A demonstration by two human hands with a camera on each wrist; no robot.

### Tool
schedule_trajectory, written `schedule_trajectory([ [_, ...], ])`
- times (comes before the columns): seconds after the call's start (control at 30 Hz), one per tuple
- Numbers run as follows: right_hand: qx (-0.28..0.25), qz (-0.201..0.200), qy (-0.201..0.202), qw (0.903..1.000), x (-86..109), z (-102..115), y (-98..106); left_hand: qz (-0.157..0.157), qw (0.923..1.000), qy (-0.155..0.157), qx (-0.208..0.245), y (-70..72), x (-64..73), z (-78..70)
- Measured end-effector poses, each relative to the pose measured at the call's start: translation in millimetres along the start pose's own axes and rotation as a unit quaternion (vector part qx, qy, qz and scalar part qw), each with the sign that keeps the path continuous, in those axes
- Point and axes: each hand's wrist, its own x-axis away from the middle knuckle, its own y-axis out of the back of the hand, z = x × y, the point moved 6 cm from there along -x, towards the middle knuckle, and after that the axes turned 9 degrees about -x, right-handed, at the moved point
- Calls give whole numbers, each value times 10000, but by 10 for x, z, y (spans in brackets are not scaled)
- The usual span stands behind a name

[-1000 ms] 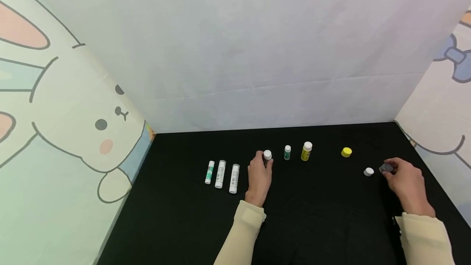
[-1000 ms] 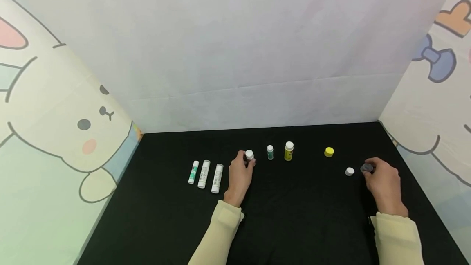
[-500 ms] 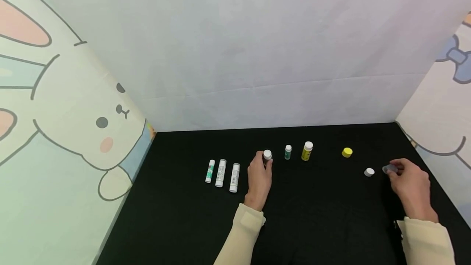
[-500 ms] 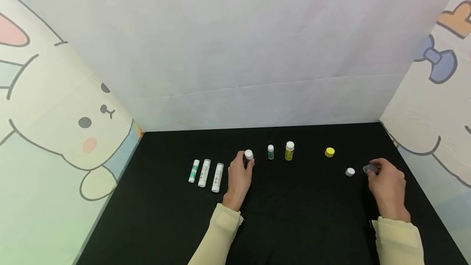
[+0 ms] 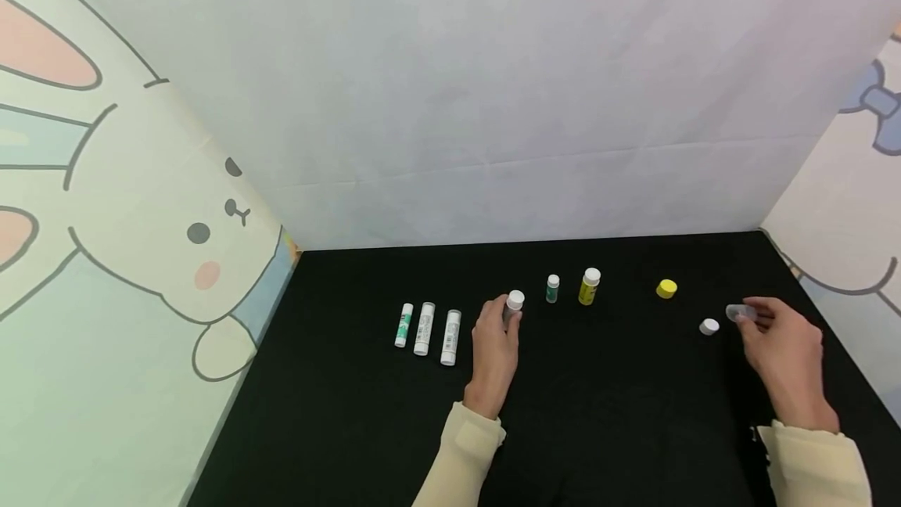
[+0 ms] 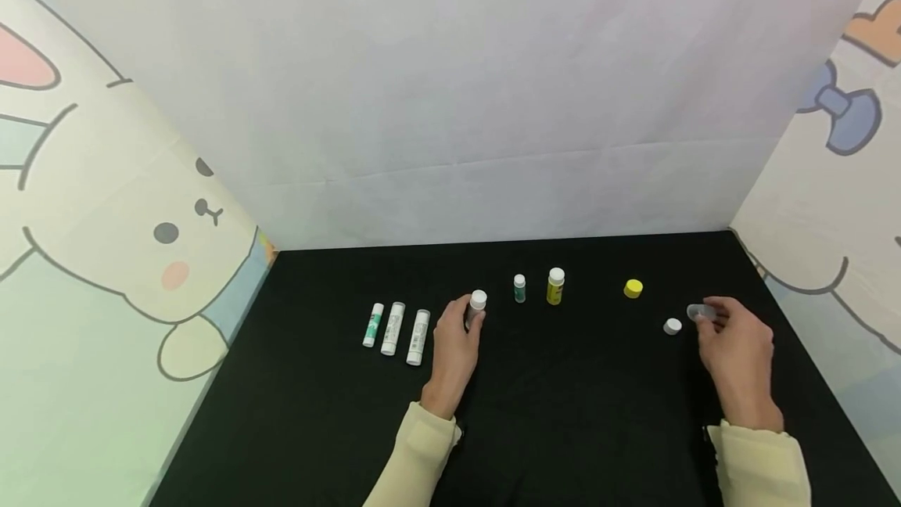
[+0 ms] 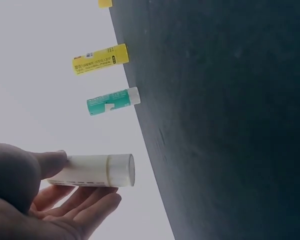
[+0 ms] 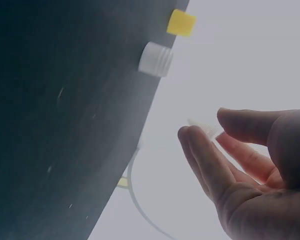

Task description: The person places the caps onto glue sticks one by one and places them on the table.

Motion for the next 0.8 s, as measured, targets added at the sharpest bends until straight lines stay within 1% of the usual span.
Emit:
schedule_trajectory([
  [0.27,-208,119,420,9988,92,229,-100,35,9999,35,105,62,90,-18],
  [0.53,-408,445,445,9972,166,391,-228,95,9997,115,195,80,164,22],
  [0.8,-485,534,764,9945,251,524,-404,101,9995,188,248,109,221,31],
])
